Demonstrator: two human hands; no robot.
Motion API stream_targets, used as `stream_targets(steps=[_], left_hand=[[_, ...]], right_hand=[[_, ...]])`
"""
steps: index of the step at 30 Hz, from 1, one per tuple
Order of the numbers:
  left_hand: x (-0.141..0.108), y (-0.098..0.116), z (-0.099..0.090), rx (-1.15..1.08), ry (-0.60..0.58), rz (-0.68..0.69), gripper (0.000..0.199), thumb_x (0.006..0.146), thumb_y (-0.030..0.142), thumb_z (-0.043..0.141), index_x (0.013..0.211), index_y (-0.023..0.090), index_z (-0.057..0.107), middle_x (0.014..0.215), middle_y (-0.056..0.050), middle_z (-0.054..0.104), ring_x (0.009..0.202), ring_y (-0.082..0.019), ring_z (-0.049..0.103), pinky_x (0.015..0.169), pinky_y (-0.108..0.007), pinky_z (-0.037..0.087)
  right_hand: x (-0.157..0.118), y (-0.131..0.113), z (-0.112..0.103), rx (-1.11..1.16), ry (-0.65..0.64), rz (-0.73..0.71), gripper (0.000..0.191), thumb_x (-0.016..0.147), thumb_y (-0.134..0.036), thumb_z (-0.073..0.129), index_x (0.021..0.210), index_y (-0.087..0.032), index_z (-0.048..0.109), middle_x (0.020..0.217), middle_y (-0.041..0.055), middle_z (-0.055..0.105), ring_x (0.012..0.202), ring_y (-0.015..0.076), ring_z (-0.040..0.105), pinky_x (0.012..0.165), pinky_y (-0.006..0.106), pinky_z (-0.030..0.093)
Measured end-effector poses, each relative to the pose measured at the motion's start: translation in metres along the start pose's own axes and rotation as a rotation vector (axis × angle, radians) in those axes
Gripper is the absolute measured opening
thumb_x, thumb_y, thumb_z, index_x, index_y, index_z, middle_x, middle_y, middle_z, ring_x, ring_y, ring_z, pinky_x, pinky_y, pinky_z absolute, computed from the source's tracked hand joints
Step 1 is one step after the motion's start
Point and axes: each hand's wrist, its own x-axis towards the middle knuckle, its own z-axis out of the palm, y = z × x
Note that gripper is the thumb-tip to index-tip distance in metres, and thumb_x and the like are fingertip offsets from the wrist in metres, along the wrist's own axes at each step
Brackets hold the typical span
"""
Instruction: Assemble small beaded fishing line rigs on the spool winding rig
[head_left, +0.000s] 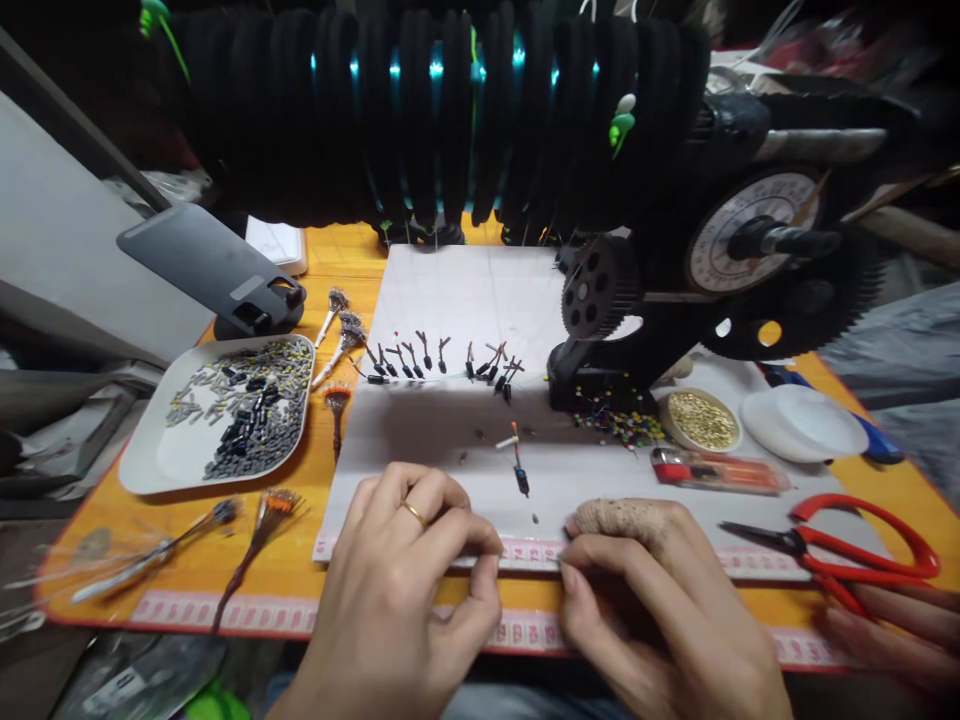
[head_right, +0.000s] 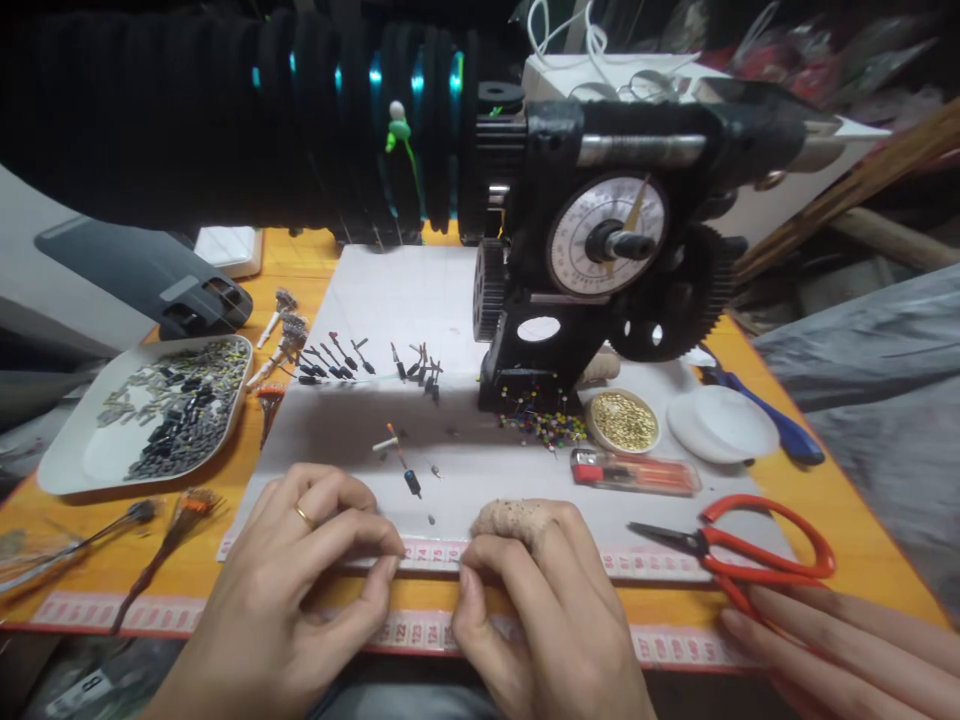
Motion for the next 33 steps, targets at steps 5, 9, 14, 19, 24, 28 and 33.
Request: stream_targets(steps=[5, 9, 14, 19, 24, 28, 33], left_hand=[[0.0003, 0.0014, -0.0001, 0.012, 0.003, -0.003, 0.018, 0.082, 0.003, 0.062, 0.083, 0.021, 0.062, 0.083, -0.001, 0.064, 0.085, -0.022, 0.052, 0.072, -0.038, 0.039], [0.0015, 0.0015, 0.0012, 0.034, 0.008, 0.013, 0.019, 0.081, 0.003, 0.062, 0.084, 0.021, 0.062, 0.083, -0.001, 0.064, 0.086, -0.022, 0.052, 0.073, -0.038, 0.039], [0.0008, 0.0004, 0.0011, 0.037, 0.02, 0.012, 0.019, 0.08, 0.003, 0.063, 0.083, 0.021, 0.061, 0.082, 0.0, 0.065, 0.085, -0.022, 0.052, 0.073, -0.038, 0.039], [0.0017, 0.0022, 0.002, 0.022, 0.023, -0.014, 0.018, 0.079, 0.003, 0.063, 0.08, 0.021, 0.062, 0.08, 0.0, 0.064, 0.084, -0.022, 0.052, 0.072, -0.038, 0.038], [0.0067, 0.0054, 0.002, 0.005, 0.023, -0.048, 0.017, 0.077, 0.003, 0.062, 0.077, 0.02, 0.063, 0.078, -0.002, 0.063, 0.081, -0.023, 0.052, 0.069, -0.039, 0.037], [0.009, 0.0067, -0.0004, -0.012, 0.032, -0.062, 0.016, 0.074, 0.002, 0.062, 0.073, 0.018, 0.065, 0.075, -0.003, 0.063, 0.078, -0.024, 0.053, 0.066, -0.039, 0.038], [0.0073, 0.0062, -0.0004, -0.001, 0.02, -0.075, 0.016, 0.072, 0.002, 0.063, 0.073, 0.017, 0.065, 0.076, -0.004, 0.062, 0.078, -0.024, 0.053, 0.065, -0.039, 0.038]], right_hand=[[-0.002, 0.0012, -0.001, 0.011, 0.006, 0.013, 0.021, 0.083, 0.001, 0.062, 0.094, -0.017, 0.059, 0.091, 0.0061, 0.059, 0.09, 0.0192, 0.055, 0.076, 0.032, 0.049], [-0.0031, 0.0008, -0.0022, 0.023, 0.013, 0.047, 0.02, 0.084, 0.001, 0.061, 0.092, -0.017, 0.059, 0.091, 0.0057, 0.059, 0.089, 0.0181, 0.056, 0.076, 0.031, 0.049], [-0.0031, 0.0005, -0.0032, 0.014, 0.018, 0.062, 0.018, 0.084, -0.001, 0.061, 0.091, -0.018, 0.059, 0.089, 0.0052, 0.06, 0.088, 0.0181, 0.059, 0.074, 0.03, 0.049], [-0.0043, 0.0021, -0.0035, 0.013, 0.01, 0.069, 0.017, 0.084, -0.003, 0.061, 0.091, -0.019, 0.059, 0.089, 0.0054, 0.06, 0.087, 0.0196, 0.06, 0.073, 0.032, 0.05], [-0.004, 0.002, -0.0034, 0.02, -0.007, 0.074, 0.016, 0.086, -0.005, 0.062, 0.091, -0.019, 0.058, 0.09, 0.0061, 0.059, 0.088, 0.0206, 0.06, 0.072, 0.033, 0.05], [-0.0045, 0.0025, -0.0037, 0.007, -0.01, 0.073, 0.015, 0.085, -0.007, 0.064, 0.092, -0.02, 0.058, 0.091, 0.0061, 0.059, 0.088, 0.0204, 0.061, 0.071, 0.032, 0.05], [-0.0062, 0.0056, -0.0039, -0.017, -0.022, 0.041, 0.014, 0.085, -0.009, 0.064, 0.092, -0.02, 0.059, 0.091, 0.0061, 0.059, 0.088, 0.0203, 0.061, 0.072, 0.032, 0.049]])
